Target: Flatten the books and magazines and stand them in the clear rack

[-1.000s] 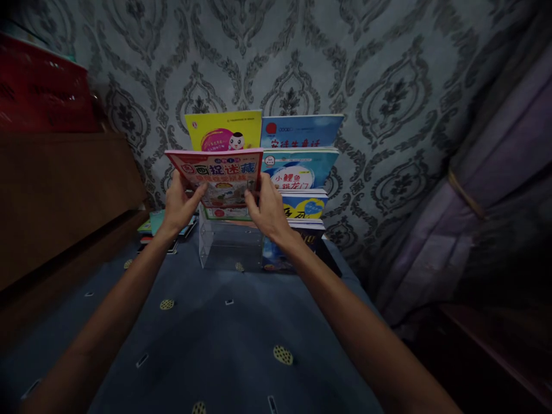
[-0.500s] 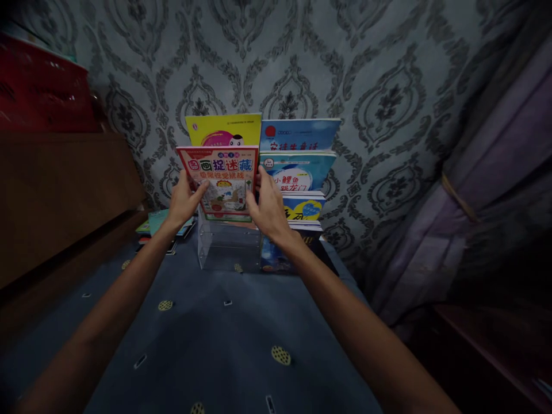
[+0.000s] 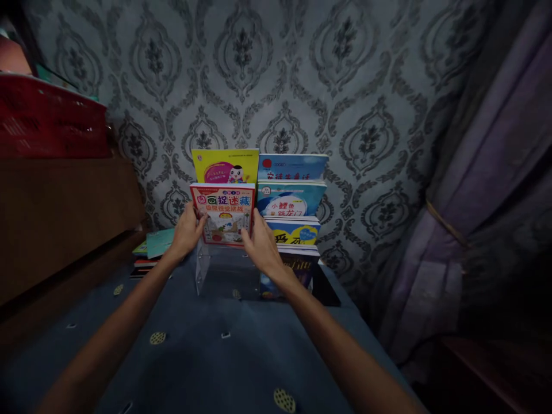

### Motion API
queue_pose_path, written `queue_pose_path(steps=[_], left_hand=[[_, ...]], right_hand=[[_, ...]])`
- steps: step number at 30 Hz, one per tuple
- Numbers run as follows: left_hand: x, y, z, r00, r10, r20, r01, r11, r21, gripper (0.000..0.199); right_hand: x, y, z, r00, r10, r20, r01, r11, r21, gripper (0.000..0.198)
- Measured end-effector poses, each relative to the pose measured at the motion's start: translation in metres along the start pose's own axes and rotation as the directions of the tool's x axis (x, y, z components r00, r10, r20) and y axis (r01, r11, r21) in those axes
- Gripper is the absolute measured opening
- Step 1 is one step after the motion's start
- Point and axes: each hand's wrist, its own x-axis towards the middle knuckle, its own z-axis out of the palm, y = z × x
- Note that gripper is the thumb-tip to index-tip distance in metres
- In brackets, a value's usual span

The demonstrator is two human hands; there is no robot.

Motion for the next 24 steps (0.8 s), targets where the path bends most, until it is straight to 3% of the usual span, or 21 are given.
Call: queue_pose_path(steps=[8, 15, 24], left_hand=[[0.001, -0.001, 0.006, 1.000, -0.003, 0.005, 0.003, 1.000, 0.018, 0.029], [0.003, -0.001, 0.012, 0.999, -0.048, 0.006, 0.048, 0.998, 0.042, 0.025], [0.007, -0.001, 0.011, 0.996, -0.069, 0.061, 0.063, 0.993, 0.097, 0.014]], right_hand=[[0.001, 0.003, 0.005, 0.998, 0.065, 0.006, -0.066, 0.997, 0.037, 0.065], [0.001, 0.002, 0.014, 0.997, 0.059, -0.055, -0.061, 0.997, -0.040, 0.066], [-0.002, -0.001, 0.016, 0.997, 0.072, -0.029, -0.073, 0.997, -0.025, 0.066]])
